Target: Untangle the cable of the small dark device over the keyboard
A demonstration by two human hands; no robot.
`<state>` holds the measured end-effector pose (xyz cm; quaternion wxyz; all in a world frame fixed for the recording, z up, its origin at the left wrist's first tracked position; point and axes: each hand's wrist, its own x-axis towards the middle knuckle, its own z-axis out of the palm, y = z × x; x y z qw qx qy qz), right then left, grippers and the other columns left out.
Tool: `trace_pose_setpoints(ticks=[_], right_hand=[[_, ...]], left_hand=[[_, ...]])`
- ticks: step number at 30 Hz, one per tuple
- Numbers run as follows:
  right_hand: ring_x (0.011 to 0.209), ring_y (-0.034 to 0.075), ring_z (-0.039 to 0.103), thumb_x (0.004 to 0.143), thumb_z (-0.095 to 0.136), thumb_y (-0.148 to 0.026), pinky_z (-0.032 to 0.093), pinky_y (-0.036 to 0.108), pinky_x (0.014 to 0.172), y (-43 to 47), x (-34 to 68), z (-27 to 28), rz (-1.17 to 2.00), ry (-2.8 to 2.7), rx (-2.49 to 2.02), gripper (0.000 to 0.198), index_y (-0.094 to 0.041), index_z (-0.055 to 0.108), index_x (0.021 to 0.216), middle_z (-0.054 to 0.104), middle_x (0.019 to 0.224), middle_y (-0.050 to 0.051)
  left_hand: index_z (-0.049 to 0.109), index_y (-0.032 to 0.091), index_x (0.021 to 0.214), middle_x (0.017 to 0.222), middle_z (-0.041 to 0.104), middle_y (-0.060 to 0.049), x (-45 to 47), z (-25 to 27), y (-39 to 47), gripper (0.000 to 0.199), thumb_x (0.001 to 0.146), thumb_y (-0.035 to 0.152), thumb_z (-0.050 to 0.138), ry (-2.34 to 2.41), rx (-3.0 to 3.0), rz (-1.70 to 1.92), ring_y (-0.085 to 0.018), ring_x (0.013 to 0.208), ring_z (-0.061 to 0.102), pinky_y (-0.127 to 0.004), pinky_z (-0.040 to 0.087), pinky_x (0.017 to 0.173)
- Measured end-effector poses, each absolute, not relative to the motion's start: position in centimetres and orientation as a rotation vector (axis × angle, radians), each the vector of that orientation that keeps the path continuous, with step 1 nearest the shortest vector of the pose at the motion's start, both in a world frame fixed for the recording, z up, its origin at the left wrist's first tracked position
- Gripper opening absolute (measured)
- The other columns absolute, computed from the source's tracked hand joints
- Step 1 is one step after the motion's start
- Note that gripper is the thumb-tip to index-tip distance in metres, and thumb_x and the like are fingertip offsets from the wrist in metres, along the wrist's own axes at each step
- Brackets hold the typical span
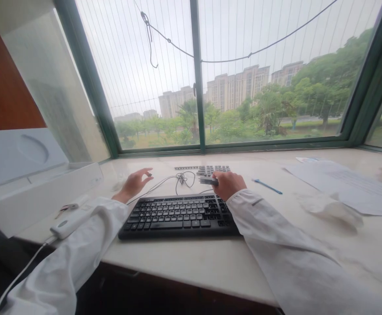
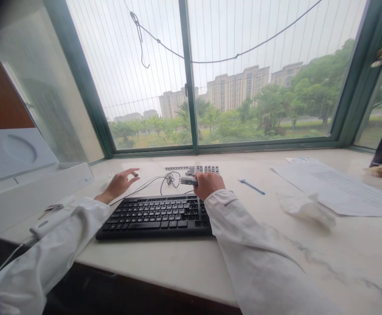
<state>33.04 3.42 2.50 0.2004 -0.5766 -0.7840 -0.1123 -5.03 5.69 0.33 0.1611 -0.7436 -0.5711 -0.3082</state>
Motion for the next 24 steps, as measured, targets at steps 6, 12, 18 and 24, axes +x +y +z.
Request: trace_pose_setpoints(ticks=[6, 12, 18, 24], right_hand=[[0.069, 0.022, 0.064, 0.08, 0.047, -0.029, 0.04, 0.028, 0.059, 3.4, 33.0, 2.4, -0.298, -2.207, -1.567, 0.023, -0.025, 0.066, 0.093, 0.068, 0.077, 0.007], [0.069, 0.02, 0.063, 0.083, 0.045, -0.029, 0.041, 0.029, 0.062, 3.3, 33.0, 2.5, -0.273, -2.238, -1.603, 0.023, -0.024, 0.065, 0.094, 0.067, 0.078, 0.007], [0.071, 0.021, 0.064, 0.083, 0.046, -0.029, 0.042, 0.029, 0.063, 3.5, 33.1, 2.3, -0.264, -2.251, -1.603, 0.02, -0.023, 0.064, 0.091, 0.067, 0.078, 0.006], [0.073, 0.022, 0.065, 0.081, 0.049, -0.029, 0.042, 0.029, 0.063, 3.8, 33.5, 2.3, -0.271, -2.244, -1.643, 0.021, -0.024, 0.064, 0.095, 0.068, 0.081, 0.007]], left_hand=[[0.057, 0.023, 0.111, 0.09, 0.071, 0.001, -4.6, 0.5, 5.3, 0.039, 0.08, 0.047, 0.062, -1.65, -2.069, -0.875, -0.013, 0.054, 0.054, -0.027, 0.047, 0.067], [0.062, 0.023, 0.101, 0.089, 0.072, 0.0, -4.8, 0.1, 5.5, 0.031, 0.08, 0.045, 0.062, -1.655, -2.074, -0.893, -0.016, 0.069, 0.064, -0.028, 0.048, 0.075], [0.068, 0.025, 0.091, 0.101, 0.071, 0.002, -5.2, 1.2, 8.4, 0.018, 0.081, 0.038, 0.06, -1.648, -2.166, -0.76, -0.018, 0.09, 0.065, -0.028, 0.046, 0.084], [0.071, 0.026, 0.089, 0.09, 0.073, 0.003, -4.8, 2.5, 15.7, 0.024, 0.071, 0.042, 0.068, -1.926, -2.263, -0.583, -0.019, 0.085, 0.065, -0.029, 0.046, 0.082]])
